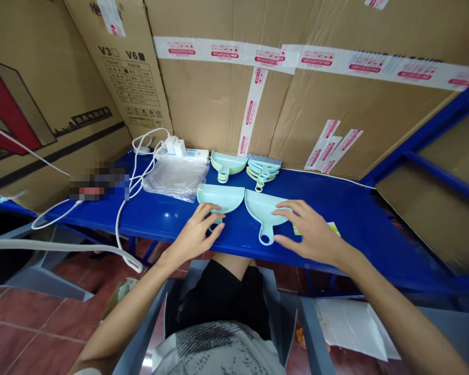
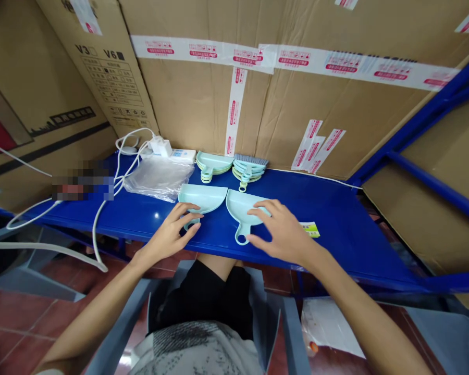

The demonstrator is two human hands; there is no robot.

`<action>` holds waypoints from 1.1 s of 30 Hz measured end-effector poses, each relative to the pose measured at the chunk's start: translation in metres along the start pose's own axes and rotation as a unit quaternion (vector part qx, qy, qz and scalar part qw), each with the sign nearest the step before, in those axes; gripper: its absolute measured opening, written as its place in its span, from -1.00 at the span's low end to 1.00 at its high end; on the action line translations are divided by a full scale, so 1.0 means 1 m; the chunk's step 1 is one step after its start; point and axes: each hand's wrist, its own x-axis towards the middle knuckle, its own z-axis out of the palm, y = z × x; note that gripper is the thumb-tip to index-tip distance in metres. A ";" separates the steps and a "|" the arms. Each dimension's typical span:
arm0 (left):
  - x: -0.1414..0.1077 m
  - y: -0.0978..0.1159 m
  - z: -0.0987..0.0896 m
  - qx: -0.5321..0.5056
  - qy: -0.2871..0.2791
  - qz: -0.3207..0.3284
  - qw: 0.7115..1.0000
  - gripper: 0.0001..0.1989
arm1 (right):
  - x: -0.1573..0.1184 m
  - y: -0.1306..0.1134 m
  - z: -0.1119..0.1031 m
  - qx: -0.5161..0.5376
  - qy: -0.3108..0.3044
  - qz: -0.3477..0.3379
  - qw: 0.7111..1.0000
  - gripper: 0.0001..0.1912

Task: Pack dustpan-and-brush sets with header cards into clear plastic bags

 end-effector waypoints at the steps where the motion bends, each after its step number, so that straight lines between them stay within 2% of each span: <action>1: 0.001 0.000 0.000 0.003 -0.001 -0.002 1.000 -0.77 | 0.006 -0.008 0.007 0.001 -0.018 -0.011 1.000 -0.40; 4: 0.003 -0.002 -0.002 -0.004 -0.007 -0.005 1.000 -0.78 | 0.022 -0.009 0.025 0.019 -0.085 -0.006 0.996 -0.18; 8: 0.004 -0.005 -0.003 -0.050 -0.012 -0.004 0.999 -0.80 | 0.026 0.013 0.032 0.056 -0.146 0.006 0.988 -0.20; 12: 0.005 -0.003 -0.001 -0.080 -0.003 -0.022 0.997 -0.81 | 0.019 0.020 0.028 0.062 -0.169 0.016 0.983 -0.23; 15: 0.010 -0.009 -0.009 -0.051 0.017 -0.012 0.998 -0.79 | 0.014 0.018 0.026 0.073 -0.161 0.013 0.984 -0.26; 18: 0.017 -0.036 -0.031 0.035 0.057 0.006 0.998 -0.76 | 0.013 0.018 0.023 0.094 -0.115 0.000 0.989 -0.36; 19: 0.019 -0.050 -0.040 0.066 0.053 0.011 0.996 -0.72 | 0.014 0.019 0.022 0.100 -0.092 -0.004 0.991 -0.39; 22: 0.022 -0.093 -0.064 0.101 -0.057 0.033 0.993 -0.48 | 0.022 0.023 0.016 0.110 -0.001 -0.016 0.994 -0.48; 25: 0.025 -0.124 -0.073 0.111 -0.100 0.016 0.989 -0.49 | 0.039 0.028 0.009 0.117 0.071 -0.029 0.990 -0.58; 28: 0.030 -0.140 -0.074 0.117 -0.108 -0.009 0.987 -0.64 | 0.062 0.034 0.006 0.112 0.122 -0.046 0.985 -0.68; 33: 0.040 -0.146 -0.085 0.108 -0.127 -0.036 0.985 -0.53 | 0.093 0.054 0.007 0.096 0.218 -0.053 0.970 -0.74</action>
